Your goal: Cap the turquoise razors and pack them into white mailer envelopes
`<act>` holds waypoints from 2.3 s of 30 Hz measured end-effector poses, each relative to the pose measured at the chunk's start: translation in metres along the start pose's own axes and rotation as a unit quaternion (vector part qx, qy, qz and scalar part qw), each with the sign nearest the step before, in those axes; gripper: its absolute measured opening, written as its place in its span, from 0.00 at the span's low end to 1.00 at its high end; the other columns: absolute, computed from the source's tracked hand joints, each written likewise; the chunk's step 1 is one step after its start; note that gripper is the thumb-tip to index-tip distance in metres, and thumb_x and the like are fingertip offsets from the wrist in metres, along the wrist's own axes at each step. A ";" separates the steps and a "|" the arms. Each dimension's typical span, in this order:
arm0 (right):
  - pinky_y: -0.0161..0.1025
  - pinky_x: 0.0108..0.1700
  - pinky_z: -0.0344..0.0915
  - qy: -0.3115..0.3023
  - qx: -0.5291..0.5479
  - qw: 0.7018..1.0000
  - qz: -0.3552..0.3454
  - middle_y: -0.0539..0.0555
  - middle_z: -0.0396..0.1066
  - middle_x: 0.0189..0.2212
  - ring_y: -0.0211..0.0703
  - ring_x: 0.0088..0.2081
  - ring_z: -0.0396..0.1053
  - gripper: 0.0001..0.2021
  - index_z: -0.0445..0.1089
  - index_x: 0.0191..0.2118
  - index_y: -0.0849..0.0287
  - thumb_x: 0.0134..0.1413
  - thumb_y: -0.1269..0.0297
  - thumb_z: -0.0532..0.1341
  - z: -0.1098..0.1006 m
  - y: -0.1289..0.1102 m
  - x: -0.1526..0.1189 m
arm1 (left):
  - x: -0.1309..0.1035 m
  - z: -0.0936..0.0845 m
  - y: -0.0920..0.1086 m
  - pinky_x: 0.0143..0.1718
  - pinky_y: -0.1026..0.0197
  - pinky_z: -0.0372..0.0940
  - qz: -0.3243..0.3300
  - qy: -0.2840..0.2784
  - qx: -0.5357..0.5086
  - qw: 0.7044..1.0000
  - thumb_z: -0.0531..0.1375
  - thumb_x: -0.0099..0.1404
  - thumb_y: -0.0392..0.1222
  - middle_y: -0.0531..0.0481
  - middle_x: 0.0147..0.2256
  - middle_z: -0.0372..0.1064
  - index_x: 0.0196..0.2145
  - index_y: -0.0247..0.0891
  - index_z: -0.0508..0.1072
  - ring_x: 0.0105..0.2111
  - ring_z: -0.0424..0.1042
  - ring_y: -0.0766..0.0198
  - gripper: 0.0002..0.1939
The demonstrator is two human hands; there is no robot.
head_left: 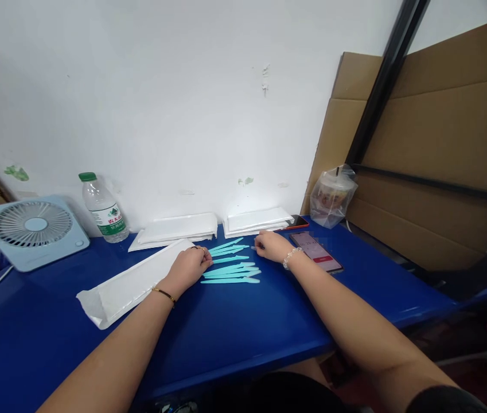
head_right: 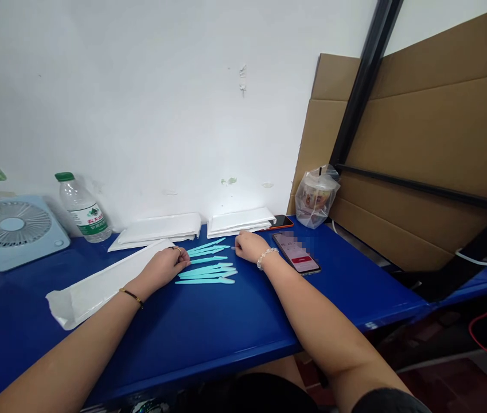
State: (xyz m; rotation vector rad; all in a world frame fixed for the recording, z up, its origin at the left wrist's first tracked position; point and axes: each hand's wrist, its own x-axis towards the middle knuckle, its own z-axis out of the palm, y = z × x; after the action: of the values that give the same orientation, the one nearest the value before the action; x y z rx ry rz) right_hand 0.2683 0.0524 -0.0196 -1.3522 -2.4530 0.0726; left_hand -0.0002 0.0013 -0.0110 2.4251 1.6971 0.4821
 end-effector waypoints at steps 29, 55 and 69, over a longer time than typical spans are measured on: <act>0.32 0.30 0.60 0.042 0.090 0.992 0.077 0.52 0.72 0.24 0.37 0.26 0.66 0.06 0.74 0.28 0.61 0.45 0.73 0.59 -0.025 0.033 -0.009 | 0.005 0.004 -0.007 0.38 0.59 0.58 0.027 0.040 0.025 0.998 0.53 0.60 0.46 0.47 0.40 0.70 0.37 0.42 0.73 0.40 0.66 0.56 0.12; 0.31 0.25 0.63 -0.048 0.401 0.911 0.081 0.50 0.71 0.21 0.34 0.22 0.67 0.10 0.72 0.30 0.62 0.43 0.61 0.64 0.000 0.018 -0.003 | 0.004 0.003 -0.007 0.31 0.62 0.55 0.040 0.012 0.061 0.997 0.48 0.64 0.45 0.50 0.31 0.72 0.29 0.40 0.70 0.31 0.69 0.60 0.13; 0.31 0.28 0.59 -0.006 0.238 0.971 0.010 0.52 0.73 0.26 0.36 0.26 0.66 0.06 0.76 0.31 0.60 0.46 0.65 0.63 0.007 0.006 0.001 | 0.004 0.002 -0.005 0.31 0.62 0.56 0.033 0.008 0.055 0.998 0.49 0.63 0.45 0.50 0.31 0.72 0.29 0.40 0.70 0.31 0.69 0.60 0.12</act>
State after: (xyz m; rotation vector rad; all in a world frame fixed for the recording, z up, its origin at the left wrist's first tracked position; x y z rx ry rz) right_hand 0.2699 0.0573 -0.0275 -1.1569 -2.2303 0.6327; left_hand -0.0025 0.0072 -0.0139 2.5680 1.6974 0.4272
